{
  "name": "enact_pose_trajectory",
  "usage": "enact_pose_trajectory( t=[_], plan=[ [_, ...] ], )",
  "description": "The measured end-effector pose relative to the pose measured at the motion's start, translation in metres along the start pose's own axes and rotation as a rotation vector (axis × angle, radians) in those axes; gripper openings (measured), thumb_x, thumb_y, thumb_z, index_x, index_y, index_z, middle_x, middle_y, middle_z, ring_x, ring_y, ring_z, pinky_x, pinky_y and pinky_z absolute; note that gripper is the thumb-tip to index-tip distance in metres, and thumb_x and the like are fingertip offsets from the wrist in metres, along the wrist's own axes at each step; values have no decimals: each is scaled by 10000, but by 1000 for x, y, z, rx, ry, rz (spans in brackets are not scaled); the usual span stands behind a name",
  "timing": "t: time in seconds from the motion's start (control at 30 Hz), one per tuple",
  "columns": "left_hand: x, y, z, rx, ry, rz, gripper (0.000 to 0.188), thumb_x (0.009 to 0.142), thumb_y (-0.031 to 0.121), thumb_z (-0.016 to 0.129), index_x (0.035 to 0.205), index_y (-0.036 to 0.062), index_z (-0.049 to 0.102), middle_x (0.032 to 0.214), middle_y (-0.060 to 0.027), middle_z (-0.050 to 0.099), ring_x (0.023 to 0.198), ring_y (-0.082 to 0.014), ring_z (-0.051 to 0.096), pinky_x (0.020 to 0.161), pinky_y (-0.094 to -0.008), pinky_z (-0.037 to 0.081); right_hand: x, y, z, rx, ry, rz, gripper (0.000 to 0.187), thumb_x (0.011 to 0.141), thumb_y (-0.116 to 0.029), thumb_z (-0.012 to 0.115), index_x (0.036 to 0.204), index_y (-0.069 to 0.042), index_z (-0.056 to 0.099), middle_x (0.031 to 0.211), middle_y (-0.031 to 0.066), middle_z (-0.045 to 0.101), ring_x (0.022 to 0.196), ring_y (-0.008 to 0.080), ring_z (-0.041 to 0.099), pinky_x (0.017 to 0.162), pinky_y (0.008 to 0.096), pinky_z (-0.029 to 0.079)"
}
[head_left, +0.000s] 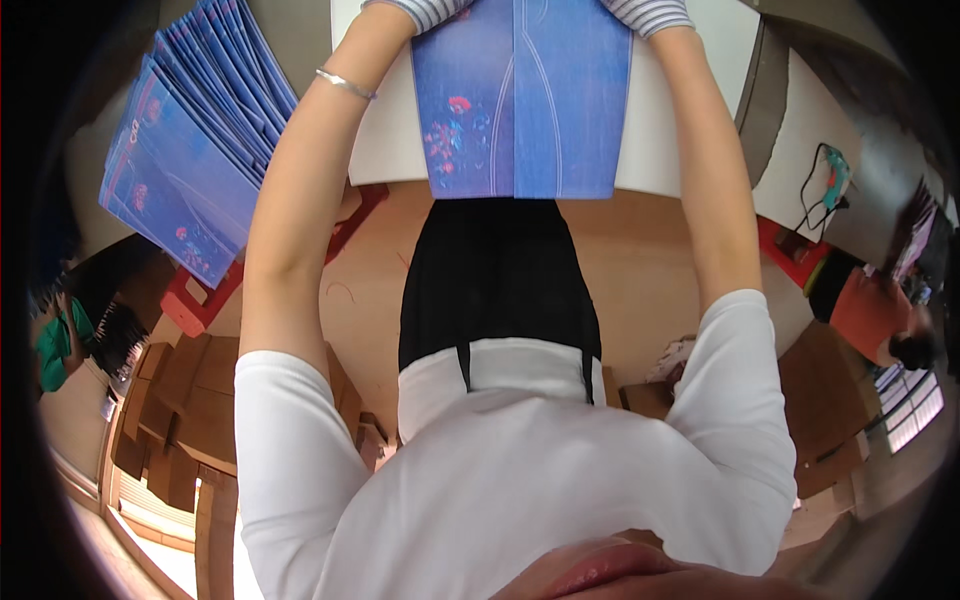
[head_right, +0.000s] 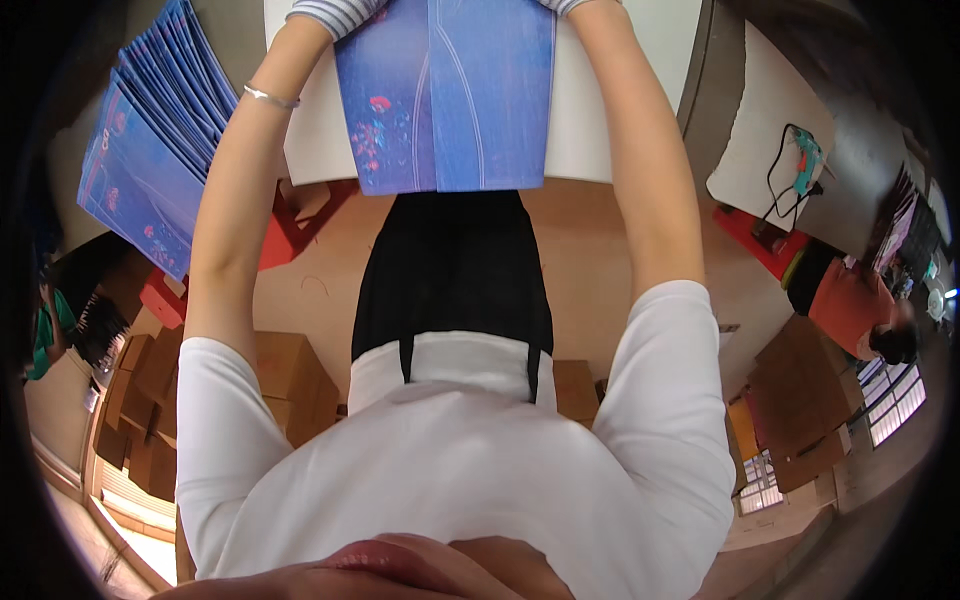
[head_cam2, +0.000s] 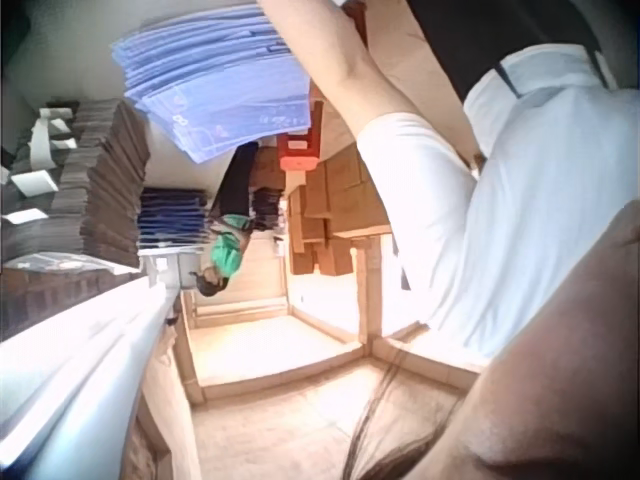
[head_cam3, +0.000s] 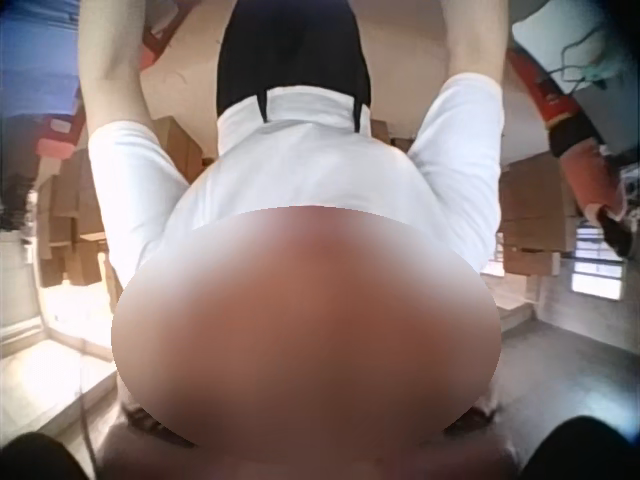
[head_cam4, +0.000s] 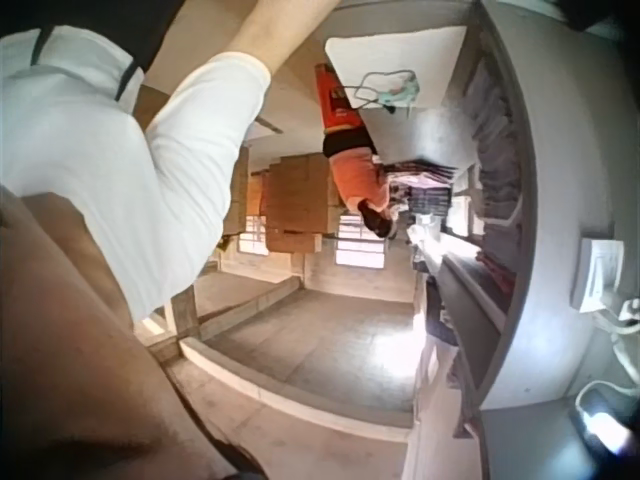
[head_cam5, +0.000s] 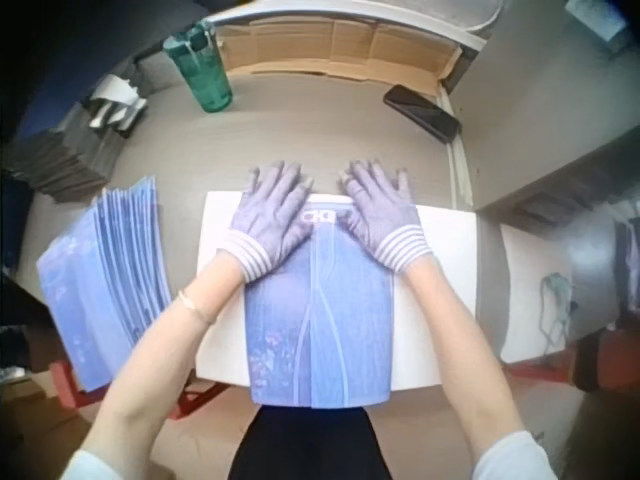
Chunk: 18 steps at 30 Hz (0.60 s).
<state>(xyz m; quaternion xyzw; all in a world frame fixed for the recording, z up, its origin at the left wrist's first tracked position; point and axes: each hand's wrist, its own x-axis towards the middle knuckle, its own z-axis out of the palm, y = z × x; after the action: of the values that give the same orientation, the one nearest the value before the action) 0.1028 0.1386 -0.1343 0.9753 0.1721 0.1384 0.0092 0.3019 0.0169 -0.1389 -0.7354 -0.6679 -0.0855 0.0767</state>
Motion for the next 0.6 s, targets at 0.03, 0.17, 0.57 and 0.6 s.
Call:
enact_pose_trajectory(
  t=[0.03,0.17,0.57,0.6],
  plan=[
    [-7,5,0,8,5,4,615,895,427,518,1370,41,455,1463,-228,378,1388,-408,303,1142,-571,197,-15,-9,5,114,-85,-4,638,907,-535,463,1365,-92,486,1483,145,395,1390,356,322,1102,641,207],
    [-138,110,-54,-275,-452,11,821,691,442,728,1385,95,460,1406,-124,435,1325,-353,371,1090,-567,266,-150,-115,-37,293,-188,-23,612,855,-499,551,1335,-119,533,1436,92,469,1317,340,420,1029,635,297],
    [-156,74,-67,-1397,140,-1215,482,879,39,655,1302,-57,445,1162,-190,625,949,-193,650,761,-295,563,-183,-113,-72,484,-18,433,455,870,-192,566,1283,-4,547,1329,183,549,1311,387,431,1109,491,296],
    [-159,73,-66,-1416,79,-1215,489,865,36,669,1295,-54,454,1125,-182,638,910,-183,652,750,-284,560,-184,-121,-70,437,-10,411,456,865,-187,568,1281,-1,547,1332,188,545,1311,400,426,1109,504,291]
  ],
)
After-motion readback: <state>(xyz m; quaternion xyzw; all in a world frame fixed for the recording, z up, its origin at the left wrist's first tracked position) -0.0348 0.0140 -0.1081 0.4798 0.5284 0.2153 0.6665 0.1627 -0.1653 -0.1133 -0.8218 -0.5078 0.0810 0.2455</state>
